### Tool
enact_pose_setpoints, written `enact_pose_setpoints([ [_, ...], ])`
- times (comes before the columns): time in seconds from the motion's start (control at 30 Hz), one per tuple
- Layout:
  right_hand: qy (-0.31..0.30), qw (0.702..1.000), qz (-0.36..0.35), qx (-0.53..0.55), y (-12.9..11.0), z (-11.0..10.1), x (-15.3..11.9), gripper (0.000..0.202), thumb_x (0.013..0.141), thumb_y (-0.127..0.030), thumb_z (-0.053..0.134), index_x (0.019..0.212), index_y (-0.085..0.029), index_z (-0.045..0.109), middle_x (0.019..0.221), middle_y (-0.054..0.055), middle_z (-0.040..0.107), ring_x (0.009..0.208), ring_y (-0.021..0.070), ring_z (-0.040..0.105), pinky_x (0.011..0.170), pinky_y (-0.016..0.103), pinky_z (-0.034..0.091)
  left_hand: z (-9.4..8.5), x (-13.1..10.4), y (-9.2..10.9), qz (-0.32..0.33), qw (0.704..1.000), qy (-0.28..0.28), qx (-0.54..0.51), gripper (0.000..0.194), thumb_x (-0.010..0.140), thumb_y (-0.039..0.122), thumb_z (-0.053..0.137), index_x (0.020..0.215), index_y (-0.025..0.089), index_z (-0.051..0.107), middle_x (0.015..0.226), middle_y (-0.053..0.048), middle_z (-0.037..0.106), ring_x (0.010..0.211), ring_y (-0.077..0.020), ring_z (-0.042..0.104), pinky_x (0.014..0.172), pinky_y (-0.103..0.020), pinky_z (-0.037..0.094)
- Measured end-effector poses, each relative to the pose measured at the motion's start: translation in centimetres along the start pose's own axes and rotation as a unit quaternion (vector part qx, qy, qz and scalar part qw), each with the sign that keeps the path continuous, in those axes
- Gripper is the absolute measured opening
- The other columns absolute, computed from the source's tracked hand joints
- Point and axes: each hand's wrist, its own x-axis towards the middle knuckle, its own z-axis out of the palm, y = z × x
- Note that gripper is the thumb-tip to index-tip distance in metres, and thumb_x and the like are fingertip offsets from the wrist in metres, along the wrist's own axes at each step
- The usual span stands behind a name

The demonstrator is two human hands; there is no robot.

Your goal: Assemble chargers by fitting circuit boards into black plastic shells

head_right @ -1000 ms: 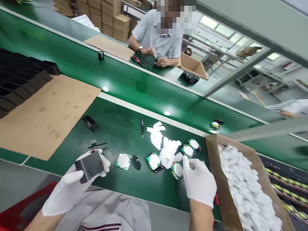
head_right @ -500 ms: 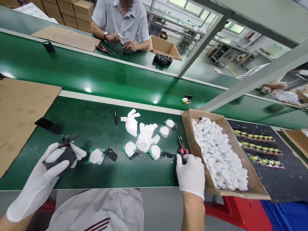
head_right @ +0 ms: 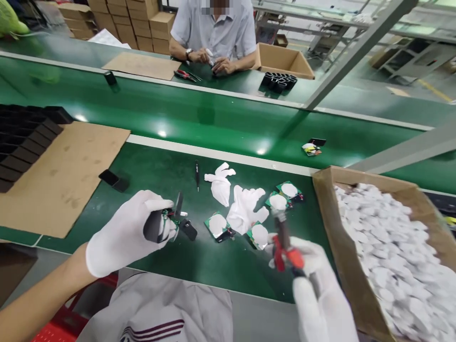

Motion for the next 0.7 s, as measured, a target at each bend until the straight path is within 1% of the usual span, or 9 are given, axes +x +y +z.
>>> enact_pose_setpoints([
  [0.03, -0.048, 0.997, -0.047, 0.025, -1.6, 0.3, 0.2, 0.02, 0.108, -0.043, 0.048, 0.103, -0.03, 0.063, 0.128, 0.009, 0.073, 0.113, 0.0344, 0.074, 0.092, 0.046, 0.064, 0.0, 0.3, -0.1, 0.021, 1.0, 0.0, 0.009, 0.044, 0.084, 0.006, 0.069, 0.124, 0.02, 0.058, 0.103, -0.007, 0.068, 0.087, -0.0214, 0.067, 0.076, -0.035, 0.061],
  [0.1, -0.106, 0.986, -0.119, 0.045, -4.4, 1.1, 0.8, 0.019, 0.106, -0.039, 0.058, 0.089, -0.029, 0.058, 0.124, 0.008, 0.075, 0.109, 0.0303, 0.077, 0.084, 0.039, 0.066, -0.2, 0.7, -0.2, 0.041, 0.999, -0.013, 0.024, 0.047, 0.082, 0.003, 0.068, 0.126, 0.019, 0.058, 0.105, -0.008, 0.068, 0.086, -0.0212, 0.066, 0.076, -0.035, 0.061],
  [0.17, -0.138, 0.975, -0.167, 0.049, -6.5, 2.1, 1.6, 0.02, 0.105, -0.036, 0.06, 0.088, -0.028, 0.056, 0.122, 0.008, 0.076, 0.105, 0.0268, 0.078, 0.083, 0.036, 0.066, -0.4, 0.8, -0.2, 0.046, 0.998, -0.03, 0.032, 0.053, 0.079, -0.001, 0.068, 0.126, 0.019, 0.059, 0.105, -0.008, 0.068, 0.086, -0.0213, 0.065, 0.075, -0.034, 0.061],
  [0.23, -0.157, 0.968, -0.19, 0.045, -7.5, 3.1, 2.3, 0.017, 0.106, -0.034, 0.06, 0.091, -0.028, 0.057, 0.121, 0.008, 0.076, 0.104, 0.0246, 0.078, 0.085, 0.036, 0.066, -0.7, 0.9, -0.1, 0.05, 0.997, -0.038, 0.04, 0.057, 0.076, -0.003, 0.067, 0.128, 0.019, 0.059, 0.105, -0.007, 0.068, 0.086, -0.0214, 0.065, 0.074, -0.034, 0.06],
  [0.3, -0.165, 0.965, -0.201, 0.04, -7.7, 3.7, 2.9, 0.018, 0.107, -0.033, 0.059, 0.091, -0.028, 0.055, 0.119, 0.008, 0.076, 0.103, 0.0233, 0.078, 0.085, 0.036, 0.066, -0.9, 0.8, -0.2, 0.056, 0.997, -0.036, 0.048, 0.059, 0.075, -0.003, 0.066, 0.129, 0.02, 0.059, 0.104, -0.007, 0.068, 0.084, -0.0214, 0.064, 0.072, -0.034, 0.058],
  [0.37, -0.157, 0.965, -0.208, 0.033, -7.6, 4.1, 3.3, 0.023, 0.108, -0.034, 0.059, 0.088, -0.028, 0.052, 0.117, 0.008, 0.076, 0.101, 0.0225, 0.077, 0.082, 0.035, 0.066, -1.0, 0.8, -0.2, 0.061, 0.996, -0.031, 0.056, 0.057, 0.076, -0.003, 0.064, 0.128, 0.019, 0.058, 0.102, -0.007, 0.068, 0.083, -0.0215, 0.064, 0.071, -0.034, 0.057],
  [0.53, -0.145, 0.963, -0.225, 0.021, -7.2, 4.3, 3.9, 0.024, 0.108, -0.034, 0.059, 0.087, -0.028, 0.05, 0.115, 0.008, 0.077, 0.103, 0.0234, 0.078, 0.081, 0.036, 0.066, -1.4, 0.9, -0.1, 0.083, 0.994, -0.017, 0.072, 0.05, 0.079, -0.003, 0.059, 0.125, 0.017, 0.059, 0.096, -0.006, 0.067, 0.079, -0.0207, 0.06, 0.067, -0.033, 0.053],
  [0.6, -0.151, 0.963, -0.223, 0.021, -7.1, 4.3, 4.0, 0.024, 0.107, -0.033, 0.06, 0.085, -0.028, 0.051, 0.116, 0.008, 0.077, 0.104, 0.0234, 0.078, 0.082, 0.036, 0.066, -1.7, 1.0, -0.1, 0.087, 0.992, -0.034, 0.082, 0.045, 0.08, -0.002, 0.059, 0.121, 0.017, 0.062, 0.093, -0.006, 0.067, 0.075, -0.0205, 0.058, 0.065, -0.033, 0.052],
  [0.7, -0.162, 0.963, -0.217, 0.017, -7.2, 4.1, 4.2, 0.025, 0.107, -0.032, 0.06, 0.083, -0.027, 0.054, 0.116, 0.007, 0.077, 0.106, 0.0239, 0.078, 0.086, 0.037, 0.066, -2.1, 1.2, 0.0, 0.087, 0.986, -0.083, 0.112, 0.037, 0.081, 0.001, 0.061, 0.113, 0.018, 0.066, 0.089, -0.005, 0.067, 0.071, -0.0204, 0.056, 0.063, -0.033, 0.049],
])
